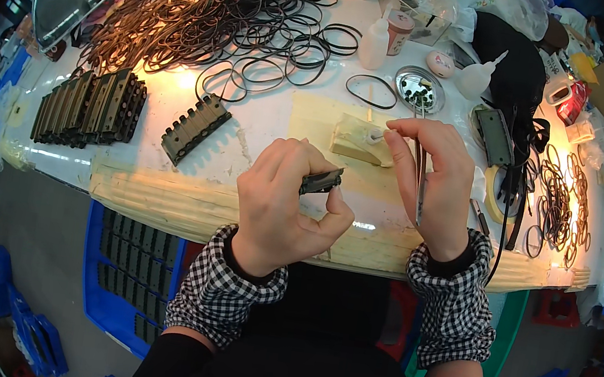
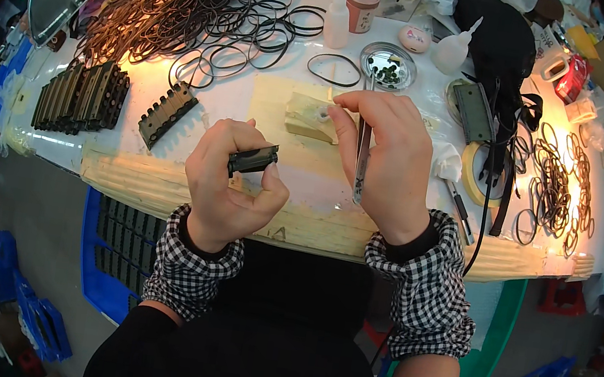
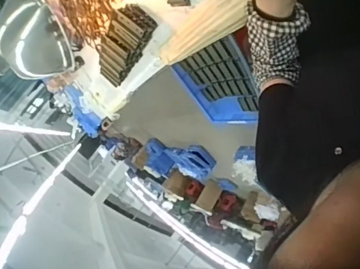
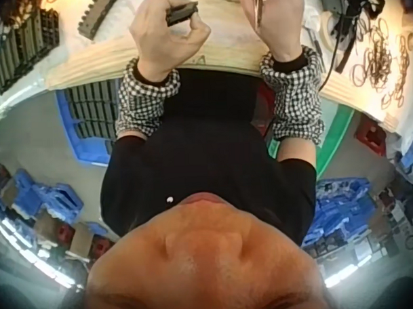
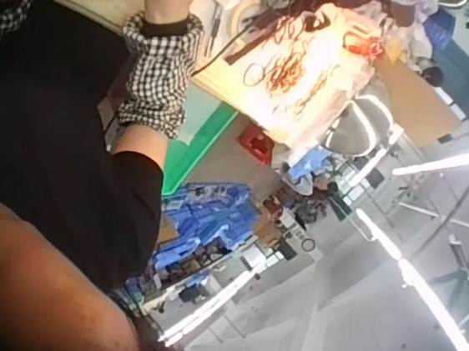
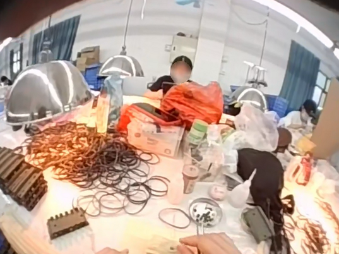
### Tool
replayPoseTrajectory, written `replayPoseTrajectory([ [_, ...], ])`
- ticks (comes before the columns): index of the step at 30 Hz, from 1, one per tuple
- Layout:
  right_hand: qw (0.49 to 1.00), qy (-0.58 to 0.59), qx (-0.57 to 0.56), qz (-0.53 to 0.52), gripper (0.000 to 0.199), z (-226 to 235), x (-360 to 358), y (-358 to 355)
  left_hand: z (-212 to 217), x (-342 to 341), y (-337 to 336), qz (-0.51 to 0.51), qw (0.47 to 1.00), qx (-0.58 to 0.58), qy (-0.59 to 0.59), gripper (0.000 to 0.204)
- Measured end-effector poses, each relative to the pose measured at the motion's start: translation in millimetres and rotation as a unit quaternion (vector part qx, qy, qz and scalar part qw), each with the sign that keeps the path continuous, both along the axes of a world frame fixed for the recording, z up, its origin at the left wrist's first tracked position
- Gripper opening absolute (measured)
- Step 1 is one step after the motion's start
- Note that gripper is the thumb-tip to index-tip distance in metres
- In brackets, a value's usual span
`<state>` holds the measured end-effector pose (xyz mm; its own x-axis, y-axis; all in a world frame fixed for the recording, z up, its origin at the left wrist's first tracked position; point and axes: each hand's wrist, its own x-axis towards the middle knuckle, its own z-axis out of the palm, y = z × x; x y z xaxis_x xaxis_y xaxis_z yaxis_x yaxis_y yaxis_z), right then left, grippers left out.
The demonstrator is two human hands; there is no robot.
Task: Manually assembling electronic housing components by inserting wire loops using tweezers.
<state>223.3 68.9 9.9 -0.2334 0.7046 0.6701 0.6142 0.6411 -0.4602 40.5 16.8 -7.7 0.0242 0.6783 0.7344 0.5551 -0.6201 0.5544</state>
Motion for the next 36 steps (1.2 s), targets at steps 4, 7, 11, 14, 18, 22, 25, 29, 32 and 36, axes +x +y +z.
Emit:
replayPoseTrajectory([
  [4, 1.0, 0.019, -0.011, -0.003, 0.012, 11, -3, -7, 1, -1, 0, 0.001, 1.0, -0.006, 0.001, 0.024],
  [7, 0.998, 0.025, 0.061, -0.005, 0.012, 22, -5, -16, 1, -2, -1, -0.003, 1.0, -0.015, 0.002, 0.024],
  [11, 0.984, 0.12, -0.038, 0.123, 0.01, 22, -13, -29, 3, -3, -3, -0.011, 1.0, -0.028, 0.008, 0.025],
  [14, 0.974, 0.158, -0.071, 0.145, 0.008, 13, -19, -30, 1, -3, -3, -0.01, 1.0, -0.025, 0.007, 0.025],
  [18, 0.969, 0.168, -0.086, 0.159, 0.008, 11, -22, -30, 2, -3, -2, -0.013, 1.0, -0.022, 0.006, 0.026],
  [22, 0.969, 0.164, -0.088, 0.161, 0.009, 9, -22, -30, 1, -1, 1, 0.0, 1.0, 0.003, -0.001, 0.024],
  [25, 0.969, 0.165, -0.08, 0.165, 0.008, 7, -22, -29, 0, -1, 1, 0.0, 1.0, 0.003, 0.0, 0.024],
  [29, 0.968, 0.168, -0.087, 0.163, 0.007, 9, -22, -29, 1, -2, -2, -0.007, 1.0, -0.014, 0.004, 0.025],
  [32, 0.964, 0.207, -0.106, 0.131, 0.006, 10, -22, -29, 0, -3, -3, -0.012, 1.0, -0.026, 0.006, 0.025],
  [36, 0.987, 0.156, -0.021, 0.044, 0.007, 9, -16, -16, 0, -4, -3, -0.012, 0.999, -0.031, -0.001, 0.024],
])
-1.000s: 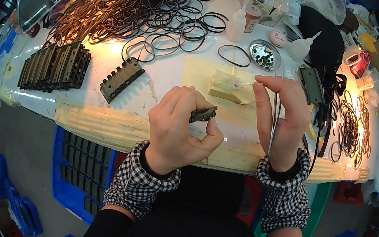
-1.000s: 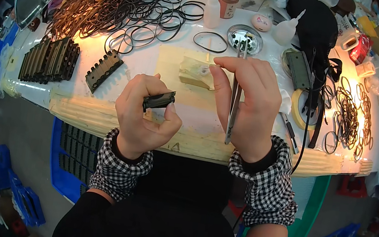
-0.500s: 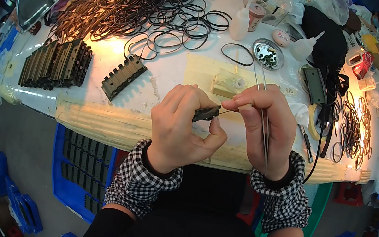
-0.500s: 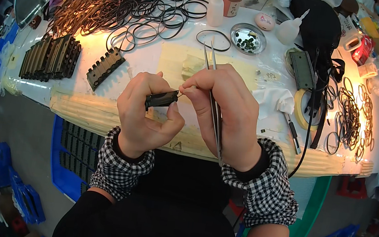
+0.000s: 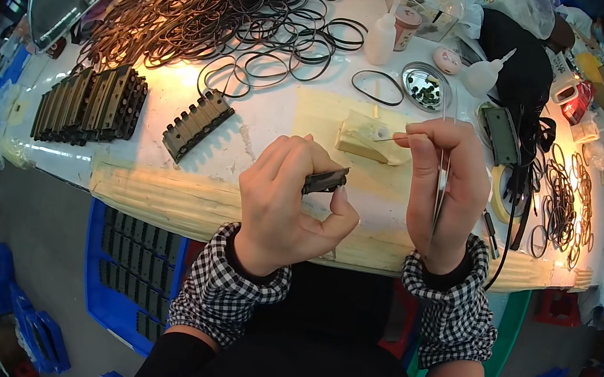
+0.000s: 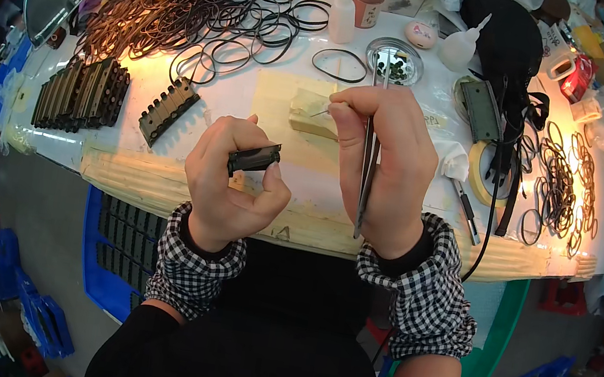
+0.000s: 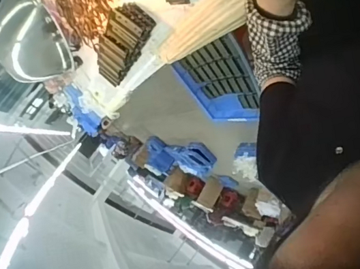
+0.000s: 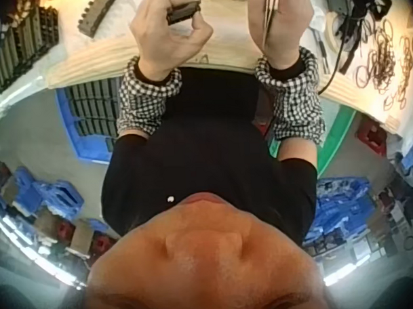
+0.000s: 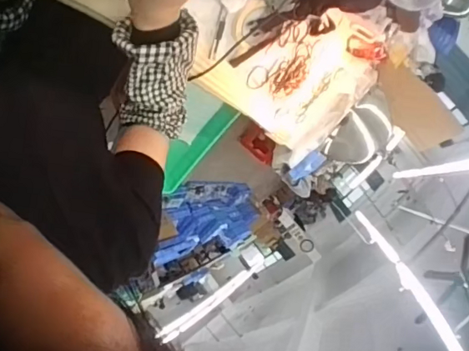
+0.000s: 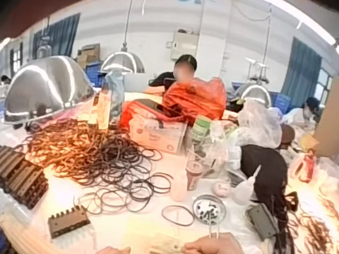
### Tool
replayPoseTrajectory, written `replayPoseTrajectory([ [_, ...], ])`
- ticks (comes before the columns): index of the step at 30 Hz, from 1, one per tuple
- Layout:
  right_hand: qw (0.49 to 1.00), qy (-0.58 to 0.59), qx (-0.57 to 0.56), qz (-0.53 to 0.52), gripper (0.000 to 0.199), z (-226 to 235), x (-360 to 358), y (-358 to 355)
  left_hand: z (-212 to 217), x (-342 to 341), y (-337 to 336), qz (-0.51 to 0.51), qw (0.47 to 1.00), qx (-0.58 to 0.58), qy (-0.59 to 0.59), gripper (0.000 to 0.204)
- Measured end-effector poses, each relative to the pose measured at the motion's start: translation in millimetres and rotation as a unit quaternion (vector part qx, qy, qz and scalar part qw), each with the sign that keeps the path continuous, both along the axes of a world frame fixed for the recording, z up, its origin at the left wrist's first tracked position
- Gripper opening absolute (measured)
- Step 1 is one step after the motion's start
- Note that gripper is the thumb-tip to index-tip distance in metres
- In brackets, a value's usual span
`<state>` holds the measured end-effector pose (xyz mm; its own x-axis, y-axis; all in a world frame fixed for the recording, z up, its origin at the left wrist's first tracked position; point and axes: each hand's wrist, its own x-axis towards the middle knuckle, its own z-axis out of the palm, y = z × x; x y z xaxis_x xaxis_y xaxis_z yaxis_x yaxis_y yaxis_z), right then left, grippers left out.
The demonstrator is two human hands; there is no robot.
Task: Manually assembling electronic housing components by inserting wire loops using tweezers.
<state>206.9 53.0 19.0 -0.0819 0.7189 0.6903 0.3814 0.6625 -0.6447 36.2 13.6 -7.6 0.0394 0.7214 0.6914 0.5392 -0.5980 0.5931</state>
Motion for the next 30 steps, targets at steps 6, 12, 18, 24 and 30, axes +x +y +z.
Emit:
replayPoseTrajectory([
  [6, 0.984, -0.158, 0.048, -0.072, 0.013, -7, 0, 10, 0, -3, 1, -0.013, 0.996, 0.012, -0.089, 0.023],
  [12, 0.976, -0.186, 0.072, -0.089, 0.013, -5, 1, 6, 9, -2, -3, 0.043, 0.997, 0.062, 0.02, 0.022],
  [18, 0.993, -0.085, 0.084, -0.019, 0.013, 14, 3, -14, 15, 0, -8, 0.065, 0.992, 0.049, 0.095, 0.021],
  [24, 0.992, -0.032, 0.017, 0.122, 0.014, 13, 1, -26, 21, 4, -16, 0.059, 0.993, 0.009, 0.1, 0.025],
  [30, 0.99, -0.041, 0.022, 0.135, 0.015, 11, 0, -28, 22, 5, -16, 0.046, 0.994, 0.003, 0.097, 0.023],
])
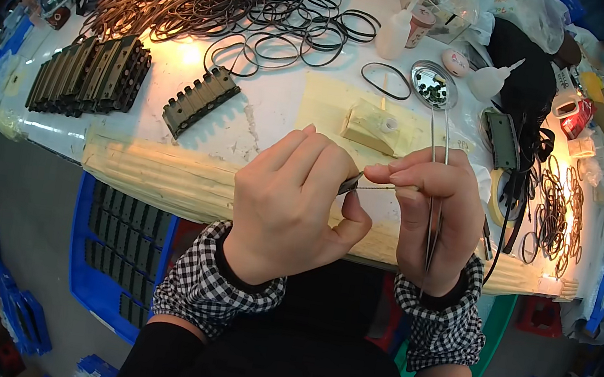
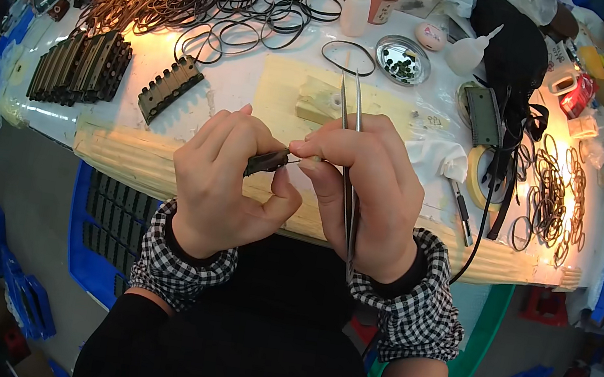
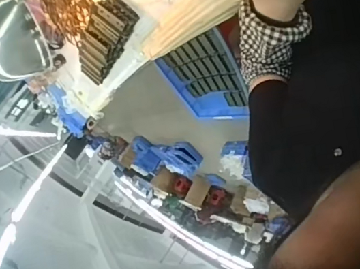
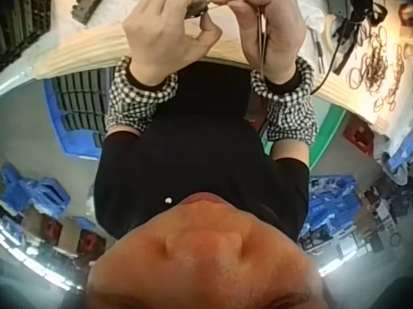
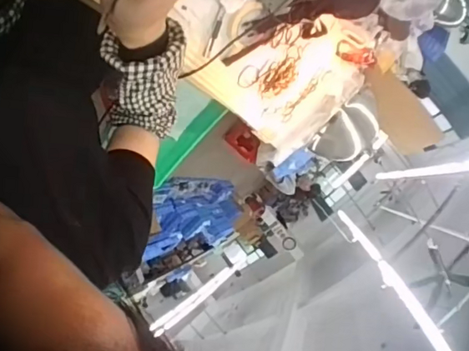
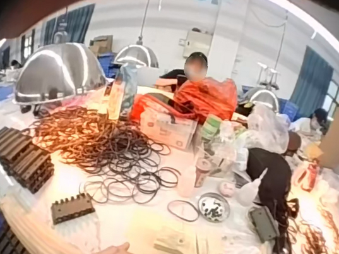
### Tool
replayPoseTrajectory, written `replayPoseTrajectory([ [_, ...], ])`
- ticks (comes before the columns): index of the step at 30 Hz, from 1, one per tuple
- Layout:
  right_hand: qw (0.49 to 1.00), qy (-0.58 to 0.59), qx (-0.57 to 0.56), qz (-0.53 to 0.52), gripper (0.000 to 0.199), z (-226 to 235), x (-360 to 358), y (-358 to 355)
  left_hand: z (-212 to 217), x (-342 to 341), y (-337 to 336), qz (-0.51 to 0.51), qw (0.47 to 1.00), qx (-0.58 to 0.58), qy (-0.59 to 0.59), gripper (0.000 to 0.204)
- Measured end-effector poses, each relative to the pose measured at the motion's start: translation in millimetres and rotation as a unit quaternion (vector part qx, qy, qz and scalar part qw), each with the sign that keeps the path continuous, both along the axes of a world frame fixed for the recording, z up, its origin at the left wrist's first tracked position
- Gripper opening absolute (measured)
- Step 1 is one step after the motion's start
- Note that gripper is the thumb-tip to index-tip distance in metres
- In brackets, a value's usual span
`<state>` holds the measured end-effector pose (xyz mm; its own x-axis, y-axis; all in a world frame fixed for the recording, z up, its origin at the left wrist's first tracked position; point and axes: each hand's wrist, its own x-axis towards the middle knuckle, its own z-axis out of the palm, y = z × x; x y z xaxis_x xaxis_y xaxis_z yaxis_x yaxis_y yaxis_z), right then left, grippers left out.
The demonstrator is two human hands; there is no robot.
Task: Manually assembling electronic housing components by inserting wire loops using tweezers.
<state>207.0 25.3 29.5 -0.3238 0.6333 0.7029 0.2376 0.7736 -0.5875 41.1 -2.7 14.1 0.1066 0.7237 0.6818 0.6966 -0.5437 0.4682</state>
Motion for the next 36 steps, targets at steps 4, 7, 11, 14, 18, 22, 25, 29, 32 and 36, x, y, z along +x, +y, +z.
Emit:
replayPoseTrajectory([
  [4, 1.0, 0.0, -0.01, -0.003, 0.015, -2, -1, -2, -3, -1, 3, 0.002, 1.0, 0.029, 0.009, 0.023],
  [7, 1.0, -0.014, 0.007, -0.002, 0.015, -1, 0, 0, 0, 0, 0, 0.004, 1.0, 0.001, 0.002, 0.022],
  [11, 0.999, -0.027, 0.022, -0.007, 0.016, 2, 1, 2, 0, 0, 1, 0.0, 1.0, 0.003, -0.001, 0.022],
  [14, 0.999, -0.034, 0.027, -0.006, 0.016, 3, 1, 2, -1, 0, 1, -0.003, 1.0, 0.003, -0.004, 0.023],
  [18, 0.999, -0.037, 0.024, -0.005, 0.015, 5, 1, 0, 1, 0, 1, -0.004, 1.0, 0.003, -0.008, 0.023],
  [22, 0.999, -0.032, 0.017, -0.007, 0.013, 5, 1, 0, 1, 0, 1, -0.008, 1.0, -0.001, -0.01, 0.024],
  [25, 1.0, 0.008, 0.003, -0.028, 0.011, -1, 2, 3, 0, -1, 1, -0.007, 1.0, -0.009, -0.021, 0.025],
  [29, 0.989, -0.001, 0.037, -0.141, 0.009, -6, 10, 23, -2, -2, 0, -0.01, 0.999, -0.018, -0.047, 0.024],
  [32, 0.978, -0.057, 0.066, -0.191, 0.013, -4, 6, 29, -5, -4, 1, -0.024, 0.997, -0.002, -0.069, 0.023],
  [36, 0.974, -0.108, 0.071, -0.188, 0.015, -17, 6, 38, -5, -3, 4, -0.032, 0.996, 0.03, -0.08, 0.023],
])
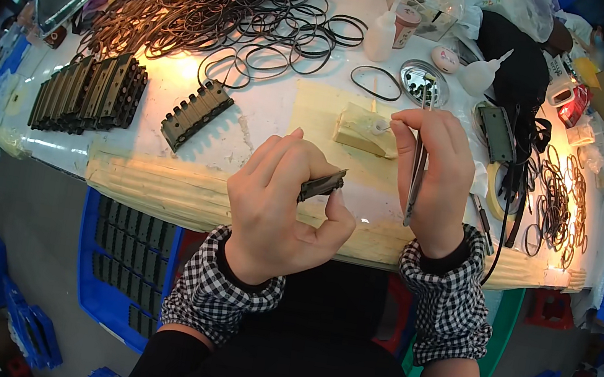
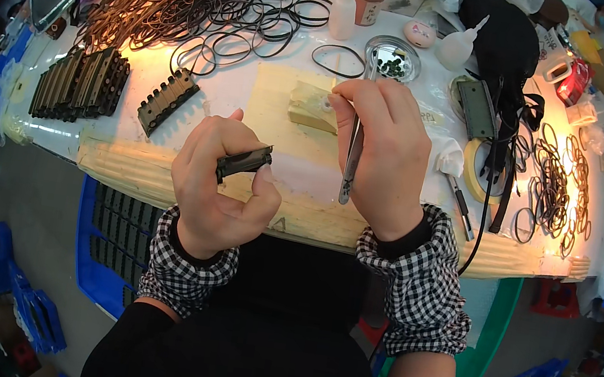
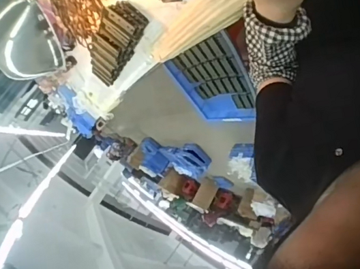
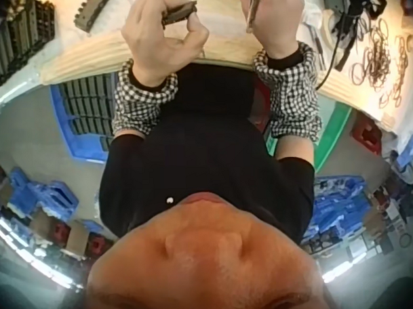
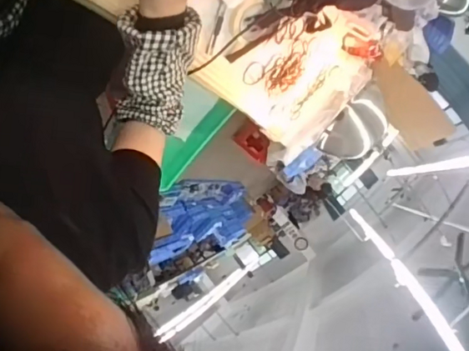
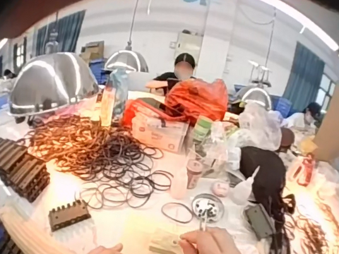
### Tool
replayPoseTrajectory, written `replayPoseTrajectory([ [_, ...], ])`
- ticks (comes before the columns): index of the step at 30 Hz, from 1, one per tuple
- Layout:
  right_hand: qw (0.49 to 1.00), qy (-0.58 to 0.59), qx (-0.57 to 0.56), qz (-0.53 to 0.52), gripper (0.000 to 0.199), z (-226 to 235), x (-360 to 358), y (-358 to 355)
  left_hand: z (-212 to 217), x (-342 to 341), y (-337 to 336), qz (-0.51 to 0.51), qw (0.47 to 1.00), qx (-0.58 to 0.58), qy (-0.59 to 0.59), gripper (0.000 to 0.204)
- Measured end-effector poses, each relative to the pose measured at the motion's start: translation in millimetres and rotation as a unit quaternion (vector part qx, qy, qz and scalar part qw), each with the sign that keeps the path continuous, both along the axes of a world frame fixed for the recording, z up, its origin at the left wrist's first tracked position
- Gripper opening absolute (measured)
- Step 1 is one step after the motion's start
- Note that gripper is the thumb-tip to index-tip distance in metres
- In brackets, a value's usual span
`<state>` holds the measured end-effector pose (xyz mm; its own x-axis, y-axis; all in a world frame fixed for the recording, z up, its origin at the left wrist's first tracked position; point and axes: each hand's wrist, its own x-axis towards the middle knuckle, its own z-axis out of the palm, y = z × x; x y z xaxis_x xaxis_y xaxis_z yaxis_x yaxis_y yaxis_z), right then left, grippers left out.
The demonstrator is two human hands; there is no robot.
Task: Manually assembling electronic housing components by inserting wire loops using tweezers.
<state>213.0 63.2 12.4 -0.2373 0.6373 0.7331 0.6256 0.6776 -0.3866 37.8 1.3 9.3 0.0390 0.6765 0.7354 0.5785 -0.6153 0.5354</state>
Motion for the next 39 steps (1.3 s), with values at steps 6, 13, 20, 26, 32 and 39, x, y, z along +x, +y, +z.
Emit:
replayPoseTrajectory([
  [6, 1.0, -0.022, -0.013, -0.015, 0.022, 4, 0, -7, -7, -1, -6, -0.078, 0.985, -0.057, -0.143, 0.02],
  [13, 0.986, 0.072, -0.068, 0.137, 0.028, 28, 0, -38, -6, -4, -11, -0.299, 0.778, -0.268, -0.483, 0.015],
  [20, 0.952, 0.165, -0.177, 0.188, 0.015, 27, -15, -63, -18, -1, -11, -0.398, 0.62, -0.332, -0.59, 0.02],
  [26, 0.95, 0.173, -0.178, 0.191, 0.016, 28, -15, -66, -26, 6, -10, -0.449, 0.507, -0.349, -0.647, 0.021],
  [32, 0.948, 0.178, -0.189, 0.185, 0.016, 25, -13, -68, -20, 11, -13, -0.451, 0.502, -0.355, -0.647, 0.02],
  [39, 0.912, 0.273, -0.242, 0.185, 0.023, 32, -13, -75, -26, 11, -10, -0.472, 0.483, -0.34, -0.654, 0.021],
])
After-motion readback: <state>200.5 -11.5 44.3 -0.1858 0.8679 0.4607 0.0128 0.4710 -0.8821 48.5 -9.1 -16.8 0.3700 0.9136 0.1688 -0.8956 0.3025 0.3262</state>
